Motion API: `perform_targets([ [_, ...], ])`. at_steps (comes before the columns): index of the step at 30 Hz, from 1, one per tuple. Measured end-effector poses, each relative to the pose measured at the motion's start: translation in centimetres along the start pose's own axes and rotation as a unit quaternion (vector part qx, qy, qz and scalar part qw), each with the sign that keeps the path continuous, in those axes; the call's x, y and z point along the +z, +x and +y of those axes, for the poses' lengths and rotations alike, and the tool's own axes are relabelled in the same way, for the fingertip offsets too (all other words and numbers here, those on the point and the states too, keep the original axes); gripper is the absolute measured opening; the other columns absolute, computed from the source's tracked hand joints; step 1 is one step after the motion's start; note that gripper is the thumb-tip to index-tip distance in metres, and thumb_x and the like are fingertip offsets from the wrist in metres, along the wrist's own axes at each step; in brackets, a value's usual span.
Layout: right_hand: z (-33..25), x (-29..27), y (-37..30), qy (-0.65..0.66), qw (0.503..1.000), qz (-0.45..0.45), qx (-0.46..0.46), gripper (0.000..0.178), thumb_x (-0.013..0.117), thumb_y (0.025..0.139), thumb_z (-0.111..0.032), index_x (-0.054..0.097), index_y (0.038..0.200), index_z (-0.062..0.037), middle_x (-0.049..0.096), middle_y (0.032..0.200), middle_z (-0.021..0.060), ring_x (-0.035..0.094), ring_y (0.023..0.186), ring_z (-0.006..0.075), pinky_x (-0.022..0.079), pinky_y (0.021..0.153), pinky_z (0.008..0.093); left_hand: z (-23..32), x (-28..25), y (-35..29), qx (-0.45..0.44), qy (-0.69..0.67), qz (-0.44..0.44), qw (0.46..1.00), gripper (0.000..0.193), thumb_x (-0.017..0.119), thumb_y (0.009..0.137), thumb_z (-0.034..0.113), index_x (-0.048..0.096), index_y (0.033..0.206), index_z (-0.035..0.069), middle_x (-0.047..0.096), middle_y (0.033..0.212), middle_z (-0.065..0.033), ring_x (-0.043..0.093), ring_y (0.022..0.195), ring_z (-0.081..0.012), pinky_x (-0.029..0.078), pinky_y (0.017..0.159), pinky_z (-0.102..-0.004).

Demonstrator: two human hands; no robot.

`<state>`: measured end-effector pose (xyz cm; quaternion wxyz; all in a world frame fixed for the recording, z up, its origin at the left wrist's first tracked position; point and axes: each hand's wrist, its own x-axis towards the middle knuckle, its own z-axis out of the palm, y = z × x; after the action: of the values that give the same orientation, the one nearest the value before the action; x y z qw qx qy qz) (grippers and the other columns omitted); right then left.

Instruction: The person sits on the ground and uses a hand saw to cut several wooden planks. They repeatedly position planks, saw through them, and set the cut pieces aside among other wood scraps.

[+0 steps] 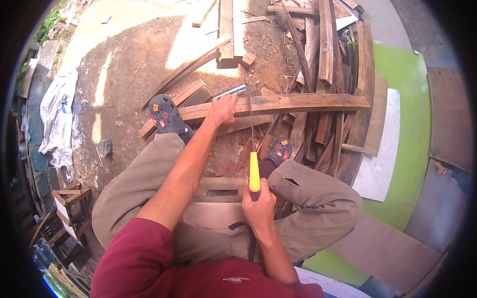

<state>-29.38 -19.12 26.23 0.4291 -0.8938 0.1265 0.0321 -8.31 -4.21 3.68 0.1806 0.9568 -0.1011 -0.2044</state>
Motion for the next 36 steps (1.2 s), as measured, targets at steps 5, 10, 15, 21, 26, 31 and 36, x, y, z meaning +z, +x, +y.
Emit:
perform_targets([
  [5, -0.4, 0.9, 3.6, 0.051, 0.998, 0.035, -0.023, 0.017, 0.067, 0.097, -0.013, 0.061, 0.094, 0.0027, 0.065, 0.075, 0.0247, 0.069, 0.073, 0.0449, 0.051, 0.060, 0.0428, -0.1, 0.5, -0.1, -0.003, 0.015, 0.003, 1.000, 0.068, 0.083, 0.068, 0.017, 0.053, 0.129, 0.010, 0.062, 0.126, -0.0119, 0.058, 0.124, -0.0296, 0.045, 0.099, -0.0542],
  [10, 0.5, 3.8, 6.9, 0.033, 0.999, 0.007, 0.022, 0.023, 0.067, 0.098, -0.018, 0.059, 0.095, 0.0030, 0.064, 0.076, 0.0259, 0.063, 0.070, 0.0469, 0.049, 0.061, 0.0434, -0.1, 0.2, 0.2, 0.006, 0.019, 0.013, 1.000, 0.066, 0.081, 0.070, 0.016, 0.053, 0.130, 0.010, 0.062, 0.127, -0.0109, 0.058, 0.124, -0.0291, 0.046, 0.099, -0.0537],
  [15, 2.6, -2.1, -2.7, 0.005, 1.000, 0.015, -0.016, 0.010, 0.070, 0.092, -0.004, 0.064, 0.094, 0.0044, 0.066, 0.071, 0.0182, 0.071, 0.066, 0.0214, 0.053, 0.064, 0.0346, 0.2, 0.4, 0.1, -0.001, 0.010, 0.006, 1.000, 0.064, 0.081, 0.070, 0.016, 0.053, 0.128, 0.010, 0.062, 0.126, -0.0111, 0.058, 0.124, -0.0291, 0.045, 0.099, -0.0536],
  [21, 3.1, 5.4, 9.1, 0.032, 0.999, 0.024, 0.009, 0.019, 0.066, 0.098, -0.016, 0.063, 0.098, 0.0032, 0.065, 0.074, 0.0218, 0.065, 0.066, 0.0331, 0.050, 0.065, 0.0410, 0.5, -0.1, -0.2, -0.005, 0.009, -0.007, 1.000, 0.067, 0.081, 0.069, 0.016, 0.052, 0.129, 0.010, 0.060, 0.127, -0.0114, 0.056, 0.126, -0.0291, 0.044, 0.100, -0.0543],
  [26, 3.3, -0.5, -0.7, 0.002, 1.000, -0.006, -0.009, 0.010, 0.068, 0.093, -0.002, 0.066, 0.099, 0.0061, 0.067, 0.074, 0.0173, 0.067, 0.068, 0.0169, 0.053, 0.066, 0.0346, -0.1, 0.7, -0.7, 0.004, 0.008, 0.030, 1.000, 0.071, 0.083, 0.066, 0.014, 0.052, 0.130, 0.009, 0.059, 0.127, -0.0117, 0.056, 0.125, -0.0299, 0.043, 0.099, -0.0552],
  [31, 3.8, 1.8, 3.4, 0.074, 0.997, 0.023, 0.032, 0.015, 0.065, 0.097, -0.008, 0.066, 0.102, 0.0067, 0.070, 0.079, 0.0151, 0.066, 0.072, 0.0189, 0.053, 0.070, 0.0346, 0.1, 0.4, -0.7, -0.006, 0.011, 0.001, 1.000, 0.070, 0.085, 0.070, 0.019, 0.052, 0.131, 0.011, 0.059, 0.130, -0.0107, 0.055, 0.128, -0.0291, 0.043, 0.103, -0.0550],
  [36, 2.4, 3.8, 6.2, 0.042, 0.999, 0.006, 0.008, 0.018, 0.065, 0.098, -0.011, 0.065, 0.100, 0.0068, 0.066, 0.075, 0.0179, 0.062, 0.068, 0.0205, 0.050, 0.066, 0.0376, -0.3, -0.2, 0.2, -0.009, -0.003, -0.045, 0.999, 0.073, 0.082, 0.070, 0.018, 0.049, 0.135, 0.010, 0.059, 0.131, -0.0116, 0.055, 0.128, -0.0296, 0.044, 0.102, -0.0556],
])
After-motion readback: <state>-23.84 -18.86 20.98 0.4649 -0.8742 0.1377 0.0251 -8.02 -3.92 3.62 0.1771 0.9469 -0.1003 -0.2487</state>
